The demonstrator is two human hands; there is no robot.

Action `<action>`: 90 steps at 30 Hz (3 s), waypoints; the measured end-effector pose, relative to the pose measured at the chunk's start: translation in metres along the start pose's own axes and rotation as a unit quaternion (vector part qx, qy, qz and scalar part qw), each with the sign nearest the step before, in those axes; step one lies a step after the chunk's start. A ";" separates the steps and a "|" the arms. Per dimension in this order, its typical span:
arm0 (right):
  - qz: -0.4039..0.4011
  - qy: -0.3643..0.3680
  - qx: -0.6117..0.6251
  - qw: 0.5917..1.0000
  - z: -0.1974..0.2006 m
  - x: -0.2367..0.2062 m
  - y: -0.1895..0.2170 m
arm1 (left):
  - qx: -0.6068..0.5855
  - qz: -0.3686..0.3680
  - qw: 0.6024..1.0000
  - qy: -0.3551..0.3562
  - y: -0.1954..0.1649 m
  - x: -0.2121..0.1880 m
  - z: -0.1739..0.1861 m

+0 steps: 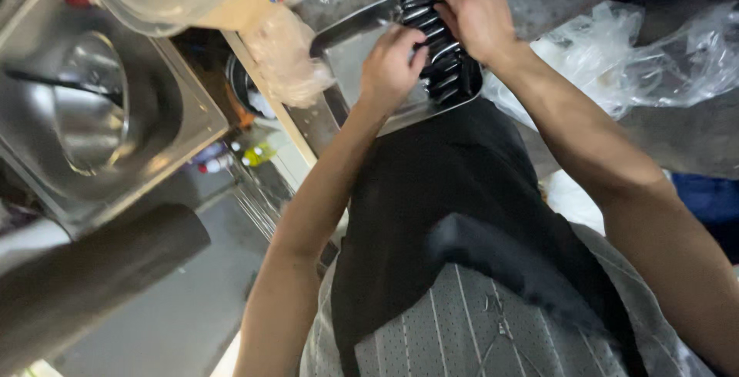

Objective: The person stirs a thick greenish mixture in a pan on a stovetop with a spatula, holding the pan handle with the other hand. They then carry a pot lid and a metal bowl to a small sink and wash them with a sponge under running water.

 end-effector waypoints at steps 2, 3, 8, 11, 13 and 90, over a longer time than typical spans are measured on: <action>0.008 -0.032 0.052 0.998 0.004 -0.016 -0.008 | 0.050 -0.035 0.998 0.000 -0.009 0.002 -0.016; 0.027 -0.011 0.047 0.998 0.003 -0.024 -0.009 | 0.059 -0.030 0.998 0.014 -0.007 0.002 -0.026; 0.071 0.061 0.053 0.994 -0.001 -0.054 -0.006 | 0.069 -0.010 0.996 0.062 -0.003 -0.001 -0.045; 0.077 0.045 0.060 0.994 0.009 -0.054 -0.001 | 0.015 0.049 0.996 0.078 0.010 0.009 -0.042; 0.062 0.029 0.060 0.996 0.017 -0.049 0.000 | 0.073 0.010 0.997 0.001 0.006 0.022 -0.029; -0.187 -0.102 0.157 0.964 -0.006 -0.133 -0.004 | -0.026 -0.067 0.992 0.102 0.001 -0.029 -0.051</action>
Point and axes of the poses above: each hand's wrist, its own x-axis towards the middle knuckle, its own z-axis out of the back of the hand, y = z × x, the point moved 8 cm from there along x, towards the middle knuckle, and after that the axes turned 9 degrees about z, right-handed, at the moved point
